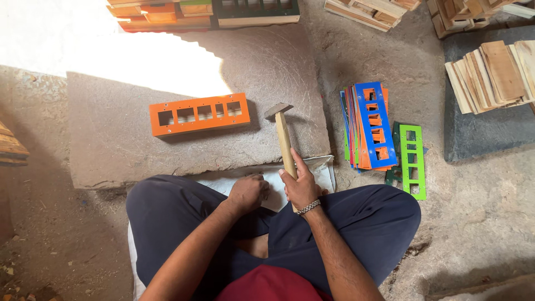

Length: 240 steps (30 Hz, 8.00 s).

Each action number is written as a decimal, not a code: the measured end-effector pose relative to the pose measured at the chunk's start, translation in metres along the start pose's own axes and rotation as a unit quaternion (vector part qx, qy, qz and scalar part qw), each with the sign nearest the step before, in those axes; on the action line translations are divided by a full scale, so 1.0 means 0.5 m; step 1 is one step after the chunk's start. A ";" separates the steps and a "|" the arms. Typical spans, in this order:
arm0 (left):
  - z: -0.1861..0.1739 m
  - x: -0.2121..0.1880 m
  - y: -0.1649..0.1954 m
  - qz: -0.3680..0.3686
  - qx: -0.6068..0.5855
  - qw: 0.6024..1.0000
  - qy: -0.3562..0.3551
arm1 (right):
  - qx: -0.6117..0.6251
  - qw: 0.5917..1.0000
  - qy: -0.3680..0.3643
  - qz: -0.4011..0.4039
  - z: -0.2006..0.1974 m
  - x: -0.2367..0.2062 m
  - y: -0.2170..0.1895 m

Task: The person sits on the floor and assembles small wooden frames using a hammer and nails. They place nails into pre-drilled holes in the frames and hammer them in, then stack the completed frames.

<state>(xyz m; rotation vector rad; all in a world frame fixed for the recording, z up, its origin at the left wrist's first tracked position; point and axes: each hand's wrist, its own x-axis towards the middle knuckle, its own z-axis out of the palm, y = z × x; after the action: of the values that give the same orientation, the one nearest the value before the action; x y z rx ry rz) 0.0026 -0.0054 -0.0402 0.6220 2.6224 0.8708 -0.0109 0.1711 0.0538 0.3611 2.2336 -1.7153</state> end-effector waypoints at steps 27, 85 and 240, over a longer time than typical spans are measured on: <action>-0.321 0.211 -0.171 -0.119 -0.033 0.939 0.320 | -0.011 1.000 -0.004 0.025 0.008 0.009 -0.023; -0.334 0.201 -0.181 -0.153 -0.179 0.920 0.313 | -0.321 0.918 -0.005 -0.232 0.071 0.073 -0.115; -0.372 -0.010 -0.387 -0.158 -0.183 0.857 0.456 | -0.413 0.866 -0.108 -0.259 0.298 0.082 -0.205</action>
<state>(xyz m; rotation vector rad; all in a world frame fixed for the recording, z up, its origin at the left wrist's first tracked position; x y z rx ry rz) -0.1288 -0.2384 -0.0172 -0.4526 3.0047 1.8140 -0.0748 0.0014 0.0931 -0.6420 2.7508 -0.7299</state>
